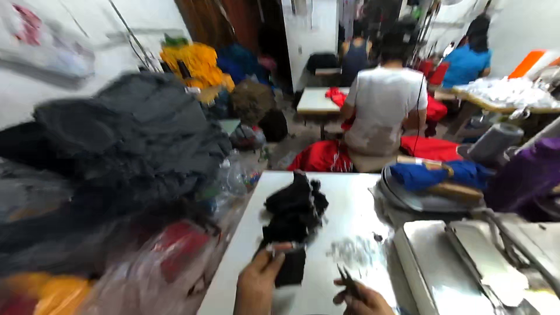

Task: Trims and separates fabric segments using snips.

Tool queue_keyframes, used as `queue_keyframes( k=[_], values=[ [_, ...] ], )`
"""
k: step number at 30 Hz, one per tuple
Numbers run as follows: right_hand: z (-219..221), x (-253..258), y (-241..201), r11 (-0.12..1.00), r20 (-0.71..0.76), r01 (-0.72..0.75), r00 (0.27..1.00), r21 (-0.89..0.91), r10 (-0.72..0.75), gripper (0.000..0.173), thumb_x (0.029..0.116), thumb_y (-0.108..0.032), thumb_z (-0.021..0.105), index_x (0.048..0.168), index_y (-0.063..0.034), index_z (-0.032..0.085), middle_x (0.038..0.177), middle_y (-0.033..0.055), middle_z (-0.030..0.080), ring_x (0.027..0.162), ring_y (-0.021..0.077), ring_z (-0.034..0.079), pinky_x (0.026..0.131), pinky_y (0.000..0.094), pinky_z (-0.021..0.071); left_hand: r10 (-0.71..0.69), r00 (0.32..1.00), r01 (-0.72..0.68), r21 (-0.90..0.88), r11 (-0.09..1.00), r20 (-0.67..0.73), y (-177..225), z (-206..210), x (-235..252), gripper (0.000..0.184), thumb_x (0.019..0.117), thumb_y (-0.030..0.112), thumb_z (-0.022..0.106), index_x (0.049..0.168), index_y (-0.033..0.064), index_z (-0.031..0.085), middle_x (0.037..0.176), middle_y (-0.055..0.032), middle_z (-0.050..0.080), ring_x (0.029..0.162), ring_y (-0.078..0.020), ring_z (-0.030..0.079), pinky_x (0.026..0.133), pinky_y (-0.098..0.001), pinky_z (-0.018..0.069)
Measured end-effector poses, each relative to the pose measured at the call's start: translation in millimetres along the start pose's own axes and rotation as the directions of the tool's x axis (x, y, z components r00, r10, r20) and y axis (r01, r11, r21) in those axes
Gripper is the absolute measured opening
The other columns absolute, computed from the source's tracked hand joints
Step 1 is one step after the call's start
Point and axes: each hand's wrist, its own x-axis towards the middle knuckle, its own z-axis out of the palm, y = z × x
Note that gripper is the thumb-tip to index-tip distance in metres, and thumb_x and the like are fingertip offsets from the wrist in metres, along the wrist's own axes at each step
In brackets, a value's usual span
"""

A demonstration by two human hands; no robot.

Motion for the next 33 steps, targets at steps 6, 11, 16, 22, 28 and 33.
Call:
queue_keyframes(
  k=[6, 11, 16, 22, 28, 33],
  values=[
    [-36.2, -8.4, -13.7, 0.994, -0.201, -0.044, 0.978, 0.098, 0.063, 0.029, 0.1037, -0.012, 0.046, 0.127, -0.0005, 0.058, 0.073, -0.0113, 0.061, 0.053, -0.0055, 0.050, 0.048, 0.0129, 0.0417, -0.013, 0.999, 0.009, -0.088, 0.996, -0.051, -21.7, -5.2, -5.6, 0.026, 0.0959, -0.002, 0.051, 0.097, 0.0132, 0.072, 0.092, 0.0116, 0.074, 0.085, 0.0016, 0.069, 0.078, -0.0195, 0.0586],
    [-12.2, -0.6, 5.4, 0.976, 0.365, -0.214, 0.907, -0.035, 0.211, 0.037, 0.1064, -0.016, 0.044, 0.138, -0.0005, 0.055, 0.117, 0.0065, 0.070, 0.095, 0.0090, 0.067, 0.076, 0.0285, 0.0549, 0.011, 0.998, -0.023, -0.203, 0.979, -0.062, -19.6, -6.4, -2.1, 0.028, 0.0990, 0.002, 0.052, 0.095, 0.0191, 0.074, 0.092, 0.0117, 0.075, 0.085, 0.0009, 0.069, 0.080, -0.0192, 0.0586],
    [2.6, 38.6, 22.3, 0.922, 0.476, -0.382, 0.800, -0.065, 0.365, 0.036, 0.1095, -0.017, 0.041, 0.142, -0.0037, 0.051, 0.126, 0.0076, 0.064, 0.089, 0.0091, 0.065, 0.073, 0.0270, 0.0536, 0.010, 1.000, -0.013, -0.230, 0.973, -0.014, -21.1, -0.5, -5.1, 0.027, 0.0977, 0.004, 0.056, 0.095, 0.0203, 0.077, 0.093, 0.0108, 0.075, 0.087, 0.0007, 0.069, 0.081, -0.0188, 0.0585],
    [-6.6, 56.2, -3.3, 0.972, -0.086, -0.216, 0.971, 0.095, 0.225, 0.039, 0.1085, -0.010, 0.039, 0.146, -0.0015, 0.046, 0.124, 0.0103, 0.065, 0.094, 0.0142, 0.067, 0.074, 0.0314, 0.0556, -0.062, 0.996, 0.077, -0.252, 0.965, 0.069, -20.3, 1.0, -21.4, 0.018, 0.0957, 0.013, 0.064, 0.092, 0.0247, 0.078, 0.093, 0.0125, 0.076, 0.089, 0.0019, 0.070, 0.081, -0.0184, 0.0585],
    [-27.4, -6.6, -26.9, 0.997, -0.056, 0.066, 0.996, 0.030, -0.064, 0.040, 0.1070, -0.031, 0.043, 0.129, -0.0032, 0.059, 0.072, -0.0144, 0.054, 0.056, -0.0067, 0.047, 0.051, 0.0134, 0.0406, -0.235, 0.961, 0.266, -0.256, 0.929, 0.142, -27.5, 22.1, -50.8, 0.027, 0.0989, -0.002, 0.052, 0.099, 0.0144, 0.072, 0.096, 0.0121, 0.075, 0.092, 0.0014, 0.069, 0.085, -0.0207, 0.0580],
    [-30.7, -44.1, -29.6, 0.970, 0.094, 0.062, 0.992, 0.235, -0.086, 0.058, 0.1094, -0.051, 0.028, 0.127, -0.0041, 0.058, 0.074, -0.0151, 0.052, 0.058, -0.0078, 0.042, 0.053, 0.0119, 0.0360, -0.261, 0.950, 0.306, -0.332, 0.892, 0.174, -23.8, 37.8, -52.6, 0.033, 0.1019, -0.003, 0.046, 0.099, 0.0168, 0.073, 0.096, 0.0118, 0.076, 0.089, 0.0015, 0.070, 0.083, -0.0198, 0.0587]
  ],
)
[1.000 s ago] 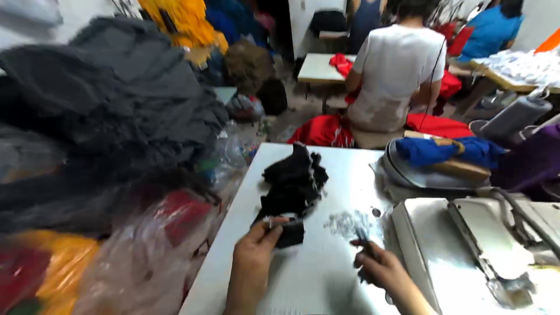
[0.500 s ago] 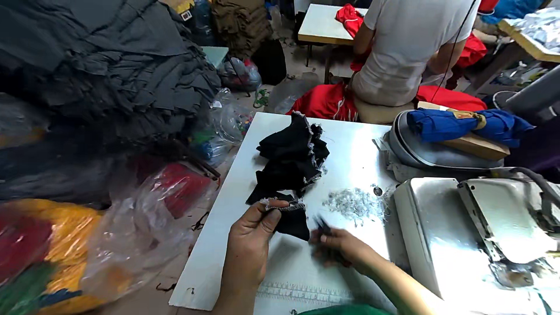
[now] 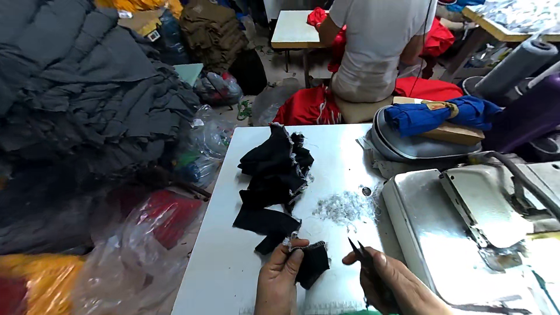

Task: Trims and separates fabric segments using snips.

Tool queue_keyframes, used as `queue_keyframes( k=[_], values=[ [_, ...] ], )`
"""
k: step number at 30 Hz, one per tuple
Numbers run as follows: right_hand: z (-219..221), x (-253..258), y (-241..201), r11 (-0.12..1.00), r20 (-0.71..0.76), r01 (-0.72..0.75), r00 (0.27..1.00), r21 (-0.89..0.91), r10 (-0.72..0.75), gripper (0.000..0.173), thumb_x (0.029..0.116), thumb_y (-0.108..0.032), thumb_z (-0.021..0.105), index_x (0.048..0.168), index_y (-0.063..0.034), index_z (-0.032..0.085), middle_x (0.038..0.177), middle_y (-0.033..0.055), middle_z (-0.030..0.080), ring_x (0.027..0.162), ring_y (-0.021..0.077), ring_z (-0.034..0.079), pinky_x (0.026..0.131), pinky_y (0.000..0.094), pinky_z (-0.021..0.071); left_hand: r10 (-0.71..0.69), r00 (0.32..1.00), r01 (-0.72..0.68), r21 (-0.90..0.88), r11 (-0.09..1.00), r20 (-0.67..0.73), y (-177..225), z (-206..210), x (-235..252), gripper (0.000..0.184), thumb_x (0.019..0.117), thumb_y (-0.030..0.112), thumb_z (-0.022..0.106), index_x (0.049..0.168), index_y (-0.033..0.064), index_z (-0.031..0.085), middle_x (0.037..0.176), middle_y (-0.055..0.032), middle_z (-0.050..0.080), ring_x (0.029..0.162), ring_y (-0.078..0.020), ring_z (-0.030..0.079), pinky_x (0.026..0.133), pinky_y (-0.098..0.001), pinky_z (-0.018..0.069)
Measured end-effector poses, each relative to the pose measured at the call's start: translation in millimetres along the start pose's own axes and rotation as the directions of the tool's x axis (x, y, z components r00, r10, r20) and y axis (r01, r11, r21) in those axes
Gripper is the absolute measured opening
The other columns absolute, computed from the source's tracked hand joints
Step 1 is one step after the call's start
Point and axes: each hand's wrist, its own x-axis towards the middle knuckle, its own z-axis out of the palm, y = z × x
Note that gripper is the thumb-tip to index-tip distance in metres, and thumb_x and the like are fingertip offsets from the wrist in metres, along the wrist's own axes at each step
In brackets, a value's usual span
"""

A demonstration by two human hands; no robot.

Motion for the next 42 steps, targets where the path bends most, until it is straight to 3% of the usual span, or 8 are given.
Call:
queue_keyframes(
  k=[5, 9, 13, 19, 26, 29, 33, 42],
  values=[
    [13.5, -8.5, -3.0, 0.980, 0.013, -0.117, 0.993, 0.161, 0.116, 0.048, 0.1096, -0.038, 0.031, 0.125, -0.0020, 0.059, 0.069, -0.0145, 0.050, 0.056, -0.0061, 0.042, 0.052, 0.0134, 0.0362, -0.018, 0.997, 0.023, -0.068, 0.997, 0.080, 4.8, 7.9, 7.7, 0.033, 0.1029, 0.002, 0.048, 0.097, 0.0211, 0.075, 0.095, 0.0111, 0.076, 0.088, 0.0009, 0.071, 0.081, -0.0201, 0.0595],
    [11.7, 6.5, -2.1, 0.991, -0.206, -0.044, 0.976, 0.122, 0.069, 0.055, 0.0988, -0.042, 0.060, 0.137, -0.0028, 0.052, 0.075, -0.0161, 0.050, 0.058, -0.0072, 0.044, 0.053, 0.0134, 0.0393, -0.016, 0.980, 0.002, 0.071, 0.998, 0.197, 1.6, 11.2, 3.9, 0.034, 0.0999, 0.000, 0.054, 0.098, 0.0245, 0.077, 0.099, 0.0164, 0.076, 0.094, 0.0047, 0.069, 0.087, -0.0182, 0.0568],
    [11.5, 17.4, -3.0, 0.993, -0.181, -0.086, 0.981, -0.084, 0.070, 0.026, 0.1013, -0.020, 0.058, 0.115, 0.0010, 0.066, 0.072, -0.0067, 0.055, 0.058, -0.0027, 0.044, 0.056, 0.0191, 0.0391, 0.030, 0.939, -0.108, 0.213, 0.971, 0.341, 1.6, 9.0, 1.2, 0.028, 0.0970, -0.004, 0.057, 0.101, 0.0150, 0.077, 0.103, 0.0171, 0.076, 0.101, 0.0073, 0.067, 0.095, -0.0179, 0.0541],
    [8.1, 18.7, -10.7, 0.959, -0.159, -0.041, 0.987, -0.282, -0.004, 0.023, 0.1011, -0.015, 0.056, 0.104, 0.0054, 0.066, 0.072, 0.0019, 0.056, 0.060, 0.0033, 0.047, 0.059, 0.0229, 0.0403, 0.034, 0.956, -0.136, 0.334, 0.933, 0.293, -0.3, 2.0, 3.2, 0.018, 0.0915, -0.007, 0.060, 0.096, -0.0012, 0.076, 0.098, 0.0080, 0.076, 0.097, 0.0059, 0.067, 0.093, -0.0181, 0.0538],
    [-2.0, 21.7, -3.0, 0.908, -0.310, 0.031, 0.935, -0.418, -0.175, 0.022, 0.1000, -0.014, 0.055, 0.111, 0.0007, 0.066, 0.075, 0.0003, 0.058, 0.058, 0.0011, 0.049, 0.054, 0.0189, 0.0430, -0.010, 0.990, -0.035, 0.311, 0.950, 0.143, 0.0, -0.6, 3.4, 0.025, 0.0943, -0.006, 0.057, 0.094, 0.0118, 0.075, 0.095, 0.0144, 0.075, 0.090, 0.0049, 0.069, 0.085, -0.0180, 0.0572],
    [-5.0, 17.7, 2.0, 0.951, -0.382, 0.083, 0.903, -0.298, -0.198, 0.037, 0.1030, -0.025, 0.050, 0.131, -0.0037, 0.061, 0.072, -0.0096, 0.051, 0.055, -0.0045, 0.045, 0.050, 0.0154, 0.0406, -0.040, 0.996, 0.024, 0.189, 0.982, 0.080, 0.0, 2.0, 5.8, 0.028, 0.0968, -0.004, 0.055, 0.093, 0.0150, 0.075, 0.093, 0.0123, 0.076, 0.087, 0.0022, 0.071, 0.082, -0.0195, 0.0589],
    [0.7, -4.0, -5.0, 0.995, -0.106, 0.043, 0.994, 0.089, -0.033, 0.066, 0.1040, -0.062, 0.035, 0.128, -0.0056, 0.058, 0.072, -0.0165, 0.050, 0.057, -0.0076, 0.042, 0.051, 0.0125, 0.0359, -0.067, 0.997, 0.063, 0.119, 0.991, 0.030, 3.0, 2.6, 9.0, 0.030, 0.0980, -0.005, 0.052, 0.092, 0.0143, 0.075, 0.089, 0.0099, 0.076, 0.084, -0.0001, 0.071, 0.080, -0.0212, 0.0600],
    [15.7, -1.9, 4.4, 0.968, 0.004, -0.225, 0.974, 0.110, 0.226, 0.042, 0.1102, -0.031, 0.032, 0.123, -0.0043, 0.061, 0.067, -0.0129, 0.048, 0.053, -0.0042, 0.041, 0.049, 0.0146, 0.0347, -0.014, 0.999, 0.005, 0.181, 0.983, 0.046, 3.0, 5.9, 7.1, 0.029, 0.0969, -0.006, 0.053, 0.094, 0.0142, 0.074, 0.093, 0.0127, 0.076, 0.088, 0.0027, 0.070, 0.082, -0.0189, 0.0586]
  ],
)
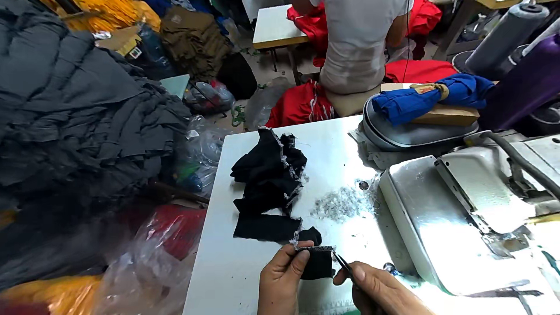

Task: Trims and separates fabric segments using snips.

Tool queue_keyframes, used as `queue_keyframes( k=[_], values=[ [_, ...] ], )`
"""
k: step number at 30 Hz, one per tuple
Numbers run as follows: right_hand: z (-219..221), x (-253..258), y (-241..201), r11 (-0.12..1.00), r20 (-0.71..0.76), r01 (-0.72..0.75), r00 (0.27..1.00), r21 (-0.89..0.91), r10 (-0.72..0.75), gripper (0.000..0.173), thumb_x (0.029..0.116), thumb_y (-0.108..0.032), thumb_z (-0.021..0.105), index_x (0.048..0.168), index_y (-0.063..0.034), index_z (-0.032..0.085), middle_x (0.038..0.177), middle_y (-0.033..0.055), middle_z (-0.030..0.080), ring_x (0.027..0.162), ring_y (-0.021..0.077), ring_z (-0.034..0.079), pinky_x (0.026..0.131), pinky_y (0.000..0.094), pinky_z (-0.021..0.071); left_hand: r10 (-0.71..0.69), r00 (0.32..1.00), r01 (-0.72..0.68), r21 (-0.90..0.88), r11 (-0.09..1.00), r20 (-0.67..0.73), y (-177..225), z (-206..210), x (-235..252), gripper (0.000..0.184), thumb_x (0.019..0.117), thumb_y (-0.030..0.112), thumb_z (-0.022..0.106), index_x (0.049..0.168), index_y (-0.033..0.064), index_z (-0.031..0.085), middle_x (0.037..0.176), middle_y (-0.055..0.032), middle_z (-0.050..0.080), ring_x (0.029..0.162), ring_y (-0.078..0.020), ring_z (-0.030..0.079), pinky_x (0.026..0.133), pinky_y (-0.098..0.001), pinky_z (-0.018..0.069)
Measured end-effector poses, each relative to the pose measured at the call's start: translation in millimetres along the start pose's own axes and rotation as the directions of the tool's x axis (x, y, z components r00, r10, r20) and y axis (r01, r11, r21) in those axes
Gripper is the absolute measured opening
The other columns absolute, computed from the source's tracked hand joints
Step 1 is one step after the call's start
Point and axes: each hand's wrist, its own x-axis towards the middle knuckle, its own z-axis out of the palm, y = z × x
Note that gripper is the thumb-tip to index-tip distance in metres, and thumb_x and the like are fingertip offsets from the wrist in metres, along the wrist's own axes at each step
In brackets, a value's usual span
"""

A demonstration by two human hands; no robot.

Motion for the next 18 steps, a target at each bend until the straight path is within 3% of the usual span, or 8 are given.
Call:
queue_keyframes(
  k=[9, 12, 16, 18],
  values=[
    [0.9, 5.6, -0.5, 0.998, -0.018, -0.041, 0.999, 0.056, 0.042, 0.038, 0.1095, -0.032, 0.035, 0.121, -0.0067, 0.060, 0.067, -0.0128, 0.048, 0.053, -0.0043, 0.042, 0.049, 0.0135, 0.0357, 0.045, 0.998, -0.046, 0.010, 0.999, 0.033, -7.2, 1.0, -0.5, 0.025, 0.0957, -0.004, 0.058, 0.094, 0.0138, 0.075, 0.094, 0.0126, 0.076, 0.089, 0.0030, 0.070, 0.084, -0.0177, 0.0581],
    [0.5, 9.5, 2.6, 0.995, -0.059, 0.018, 0.998, 0.101, -0.012, 0.032, 0.1077, -0.034, 0.041, 0.117, -0.0098, 0.059, 0.067, -0.0147, 0.048, 0.052, -0.0060, 0.042, 0.048, 0.0119, 0.0352, 0.038, 0.994, -0.041, 0.027, 0.999, 0.099, -7.8, -0.4, -1.0, 0.025, 0.0954, -0.003, 0.059, 0.095, 0.0143, 0.077, 0.095, 0.0137, 0.076, 0.089, 0.0036, 0.070, 0.084, -0.0172, 0.0578],
    [-1.9, 15.5, 3.8, 0.987, -0.185, 0.142, 0.975, 0.081, -0.125, 0.023, 0.1062, -0.027, 0.045, 0.105, -0.0132, 0.064, 0.063, -0.0181, 0.048, 0.050, -0.0085, 0.042, 0.047, 0.0113, 0.0353, 0.036, 0.991, -0.045, 0.063, 0.997, 0.127, -10.6, -2.7, -1.0, 0.024, 0.0951, -0.003, 0.059, 0.095, 0.0135, 0.076, 0.095, 0.0137, 0.076, 0.090, 0.0042, 0.069, 0.085, -0.0171, 0.0575],
    [-6.3, 18.0, 2.9, 0.977, -0.258, 0.191, 0.953, 0.097, -0.160, 0.024, 0.1072, -0.027, 0.043, 0.107, -0.0127, 0.063, 0.062, -0.0186, 0.047, 0.049, -0.0088, 0.041, 0.046, 0.0105, 0.0350, 0.041, 0.993, -0.050, 0.073, 0.996, 0.108, -12.7, -5.3, 0.7, 0.024, 0.0958, -0.002, 0.059, 0.095, 0.0152, 0.076, 0.094, 0.0147, 0.075, 0.090, 0.0050, 0.069, 0.085, -0.0163, 0.0570]
  ],
)
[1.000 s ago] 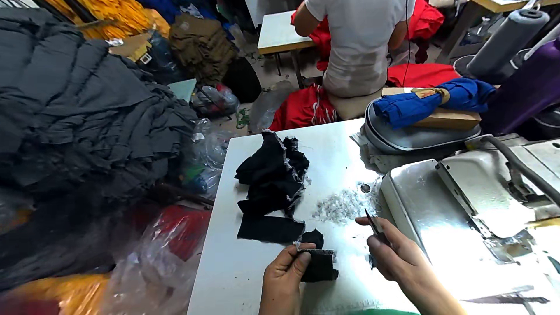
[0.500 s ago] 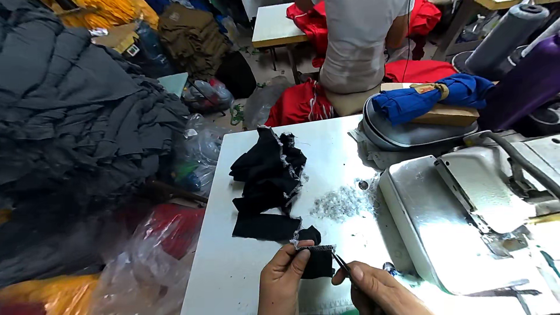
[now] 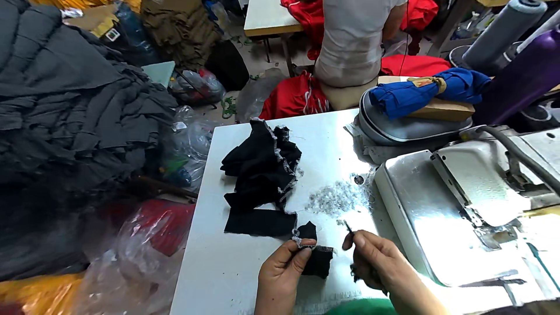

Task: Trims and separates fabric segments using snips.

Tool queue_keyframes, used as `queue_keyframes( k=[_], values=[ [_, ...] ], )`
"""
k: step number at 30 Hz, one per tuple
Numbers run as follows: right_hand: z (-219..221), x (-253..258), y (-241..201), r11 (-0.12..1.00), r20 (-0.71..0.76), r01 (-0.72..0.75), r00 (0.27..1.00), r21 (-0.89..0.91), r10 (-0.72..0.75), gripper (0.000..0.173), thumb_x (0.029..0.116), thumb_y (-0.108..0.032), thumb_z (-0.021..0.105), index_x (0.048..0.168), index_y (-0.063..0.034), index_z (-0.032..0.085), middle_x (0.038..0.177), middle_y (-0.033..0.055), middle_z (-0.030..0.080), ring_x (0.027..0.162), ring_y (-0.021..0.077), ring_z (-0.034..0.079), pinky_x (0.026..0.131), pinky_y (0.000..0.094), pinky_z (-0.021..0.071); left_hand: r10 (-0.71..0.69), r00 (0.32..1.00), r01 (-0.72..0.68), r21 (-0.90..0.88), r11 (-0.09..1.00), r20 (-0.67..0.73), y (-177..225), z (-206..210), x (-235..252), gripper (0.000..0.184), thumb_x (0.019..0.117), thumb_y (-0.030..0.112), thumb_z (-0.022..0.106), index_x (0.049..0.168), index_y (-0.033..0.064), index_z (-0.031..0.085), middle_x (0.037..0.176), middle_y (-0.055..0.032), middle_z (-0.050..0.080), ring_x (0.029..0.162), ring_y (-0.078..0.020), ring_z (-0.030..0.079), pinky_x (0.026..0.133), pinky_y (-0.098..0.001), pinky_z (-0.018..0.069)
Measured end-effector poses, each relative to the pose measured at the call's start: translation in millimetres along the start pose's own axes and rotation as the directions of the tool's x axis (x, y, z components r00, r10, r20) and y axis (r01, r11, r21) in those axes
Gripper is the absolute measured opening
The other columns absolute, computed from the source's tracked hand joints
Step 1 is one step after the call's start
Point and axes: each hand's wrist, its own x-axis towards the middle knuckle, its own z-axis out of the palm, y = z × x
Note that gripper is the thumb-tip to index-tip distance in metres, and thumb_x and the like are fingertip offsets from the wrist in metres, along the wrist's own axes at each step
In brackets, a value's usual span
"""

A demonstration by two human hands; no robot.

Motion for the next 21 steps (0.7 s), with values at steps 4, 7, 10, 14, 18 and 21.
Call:
queue_keyframes(
  k=[4, 7, 10, 14, 18, 21],
  values=[
    [-9.5, 9.4, -6.3, 0.985, 0.001, -0.102, 0.995, -0.142, 0.103, 0.038, 0.1064, -0.034, 0.043, 0.128, -0.0070, 0.058, 0.065, -0.0156, 0.045, 0.048, -0.0059, 0.039, 0.044, 0.0123, 0.0333, -0.016, 1.000, 0.017, 0.065, 0.998, -0.013, -4.0, -9.6, -0.8, 0.023, 0.0942, -0.004, 0.057, 0.094, 0.0093, 0.076, 0.094, 0.0124, 0.075, 0.091, 0.0042, 0.068, 0.085, -0.0164, 0.0562],
    [-11.7, 14.9, 1.6, 0.939, 0.039, -0.152, 0.984, -0.307, 0.172, 0.048, 0.1028, -0.042, 0.050, 0.136, -0.0078, 0.056, 0.068, -0.0137, 0.046, 0.052, -0.0039, 0.041, 0.048, 0.0157, 0.0353, -0.078, 0.997, 0.076, 0.095, 0.993, 0.018, -7.3, -14.1, -8.5, 0.022, 0.0927, -0.005, 0.057, 0.096, 0.0061, 0.075, 0.094, 0.0108, 0.075, 0.091, 0.0041, 0.068, 0.086, -0.0170, 0.0562],
    [-3.1, 13.0, 6.9, 0.913, 0.120, -0.120, 0.976, -0.389, 0.180, 0.056, 0.0951, -0.047, 0.061, 0.134, -0.0061, 0.060, 0.076, -0.0093, 0.055, 0.058, -0.0023, 0.045, 0.053, 0.0186, 0.0387, -0.102, 0.994, 0.099, 0.084, 0.992, 0.033, -9.3, -12.7, -20.3, 0.020, 0.0929, -0.005, 0.059, 0.097, 0.0042, 0.076, 0.094, 0.0101, 0.074, 0.090, 0.0041, 0.068, 0.086, -0.0175, 0.0563],
    [9.0, 14.8, 6.8, 0.869, 0.207, -0.049, 0.963, -0.492, 0.171, 0.022, 0.1000, -0.023, 0.059, 0.106, -0.0034, 0.067, 0.072, -0.0054, 0.053, 0.058, -0.0014, 0.044, 0.056, 0.0188, 0.0385, -0.103, 0.994, 0.098, 0.107, 0.989, 0.036, -13.4, -7.8, -29.4, 0.012, 0.0922, 0.000, 0.064, 0.097, 0.0013, 0.076, 0.093, 0.0065, 0.073, 0.090, 0.0042, 0.067, 0.086, -0.0166, 0.0554],
    [9.4, 14.2, 4.3, 0.863, 0.291, -0.008, 0.940, -0.505, 0.180, 0.019, 0.1001, -0.020, 0.058, 0.102, -0.0028, 0.066, 0.069, -0.0062, 0.051, 0.055, -0.0025, 0.044, 0.054, 0.0172, 0.0380, -0.282, 0.959, 0.281, 0.059, 0.958, 0.003, -10.3, -11.6, -36.9, 0.010, 0.0901, -0.001, 0.065, 0.091, 0.0053, 0.073, 0.087, 0.0097, 0.072, 0.083, 0.0044, 0.067, 0.080, -0.0174, 0.0564],
    [1.8, 14.4, 5.6, 0.851, 0.339, 0.028, 0.924, -0.524, 0.178, 0.029, 0.1022, -0.028, 0.057, 0.110, -0.0019, 0.068, 0.071, -0.0056, 0.055, 0.057, -0.0028, 0.045, 0.054, 0.0171, 0.0388, -0.222, 0.975, 0.220, 0.065, 0.973, 0.014, -14.6, -23.1, -46.9, 0.007, 0.0897, 0.001, 0.067, 0.089, 0.0047, 0.073, 0.088, 0.0099, 0.069, 0.085, 0.0057, 0.064, 0.081, -0.0158, 0.0546]
  ],
)
